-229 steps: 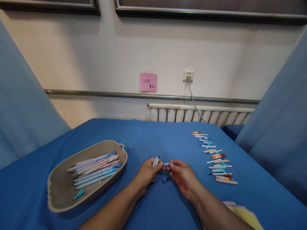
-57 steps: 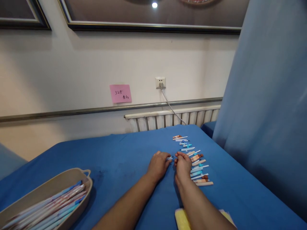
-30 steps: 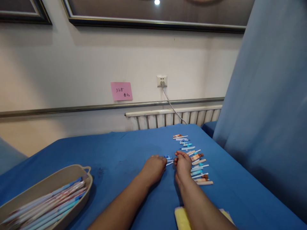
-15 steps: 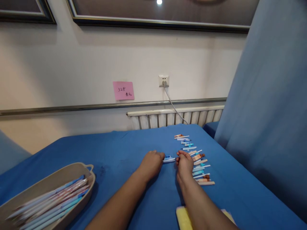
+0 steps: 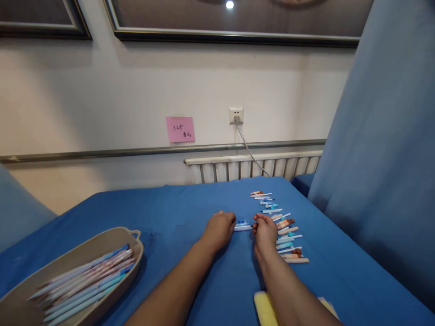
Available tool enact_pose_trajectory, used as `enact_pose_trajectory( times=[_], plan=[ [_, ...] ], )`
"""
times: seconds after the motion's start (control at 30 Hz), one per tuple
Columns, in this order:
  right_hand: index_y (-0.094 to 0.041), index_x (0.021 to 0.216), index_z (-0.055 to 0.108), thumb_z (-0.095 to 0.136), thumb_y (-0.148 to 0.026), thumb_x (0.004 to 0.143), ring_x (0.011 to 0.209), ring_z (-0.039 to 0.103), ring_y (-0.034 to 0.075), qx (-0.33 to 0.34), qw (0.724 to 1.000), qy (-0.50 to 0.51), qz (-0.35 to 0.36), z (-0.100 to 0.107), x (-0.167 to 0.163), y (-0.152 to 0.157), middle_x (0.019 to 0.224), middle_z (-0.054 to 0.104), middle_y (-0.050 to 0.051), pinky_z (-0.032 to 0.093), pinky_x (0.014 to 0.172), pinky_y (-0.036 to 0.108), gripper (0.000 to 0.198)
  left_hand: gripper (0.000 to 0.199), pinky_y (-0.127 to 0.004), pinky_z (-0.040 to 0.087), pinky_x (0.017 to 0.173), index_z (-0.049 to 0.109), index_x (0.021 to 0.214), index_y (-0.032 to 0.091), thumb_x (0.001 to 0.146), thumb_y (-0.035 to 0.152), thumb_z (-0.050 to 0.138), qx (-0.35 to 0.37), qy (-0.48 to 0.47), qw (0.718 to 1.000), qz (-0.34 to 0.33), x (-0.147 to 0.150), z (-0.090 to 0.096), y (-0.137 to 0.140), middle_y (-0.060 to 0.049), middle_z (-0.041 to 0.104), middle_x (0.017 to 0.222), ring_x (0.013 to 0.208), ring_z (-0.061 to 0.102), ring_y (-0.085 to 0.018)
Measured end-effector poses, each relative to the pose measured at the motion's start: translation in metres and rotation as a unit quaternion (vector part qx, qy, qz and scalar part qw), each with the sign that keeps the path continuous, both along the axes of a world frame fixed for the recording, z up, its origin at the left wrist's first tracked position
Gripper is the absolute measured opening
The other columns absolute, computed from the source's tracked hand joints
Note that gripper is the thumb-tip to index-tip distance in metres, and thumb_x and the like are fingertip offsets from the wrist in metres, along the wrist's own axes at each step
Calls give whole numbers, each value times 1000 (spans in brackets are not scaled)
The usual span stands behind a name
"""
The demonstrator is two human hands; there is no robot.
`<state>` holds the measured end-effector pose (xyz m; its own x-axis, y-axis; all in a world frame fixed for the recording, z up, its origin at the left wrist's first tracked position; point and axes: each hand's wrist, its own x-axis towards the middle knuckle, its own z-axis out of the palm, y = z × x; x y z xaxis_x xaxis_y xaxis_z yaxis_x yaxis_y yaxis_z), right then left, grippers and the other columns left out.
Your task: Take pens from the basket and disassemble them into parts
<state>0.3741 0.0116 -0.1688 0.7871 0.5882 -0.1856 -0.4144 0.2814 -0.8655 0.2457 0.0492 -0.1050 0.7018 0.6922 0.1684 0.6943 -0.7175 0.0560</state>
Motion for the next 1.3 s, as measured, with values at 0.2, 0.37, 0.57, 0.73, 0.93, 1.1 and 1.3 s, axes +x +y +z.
enact_pose_trajectory(
  times=[0.2,0.37,0.57,0.73,0.93,1.1,1.3],
  plan=[
    [-17,77,59,57,-23,59,42,44,9,23,995,-68,69,17,-17,-18,52,55,-6,33,43,20,19,22,-29,41,81,61,97,22,89,28,41,-22,-39,999,-9,-12,11,-45,-4,66,97,89,57,-19],
    [-17,77,60,55,-22,63,45,48,10,43,956,-165,239,24,-52,-37,64,61,-2,36,44,21,15,20,-29,41,81,60,98,24,88,31,44,-53,-60,997,-1,-69,35,-100,-3,66,95,88,58,-19],
    [-19,75,63,49,-19,69,47,50,11,30,839,-320,439,16,-90,-69,67,63,-1,35,47,22,16,24,-26,41,72,60,96,23,88,34,40,-28,-19,983,180,-200,71,-98,-3,67,90,81,60,-17],
    [-22,75,63,45,-13,71,58,53,13,49,745,-477,464,20,-96,-84,65,63,-2,35,56,23,21,29,-29,42,68,65,93,17,80,34,46,-70,105,940,319,-276,78,-71,-9,69,92,85,62,-24],
    [-21,74,61,42,-16,72,61,53,15,28,735,-491,467,13,-93,-81,67,62,-1,36,58,24,20,24,-31,44,62,71,81,20,63,30,59,-128,161,930,305,-278,67,-83,-8,71,81,73,65,-27],
    [-22,74,58,41,-19,71,56,51,14,5,735,-462,497,-2,-92,-77,65,58,-2,37,55,23,17,18,-36,46,63,72,69,14,60,21,58,-149,213,920,294,-273,60,-92,-15,71,74,70,65,-31],
    [-24,73,60,44,-32,72,58,54,16,-36,723,-447,525,-7,-93,-79,66,60,1,41,56,25,18,23,-26,47,63,72,79,24,57,20,64,-174,208,920,284,-298,68,-86,-4,72,78,70,65,-21]
  ],
)
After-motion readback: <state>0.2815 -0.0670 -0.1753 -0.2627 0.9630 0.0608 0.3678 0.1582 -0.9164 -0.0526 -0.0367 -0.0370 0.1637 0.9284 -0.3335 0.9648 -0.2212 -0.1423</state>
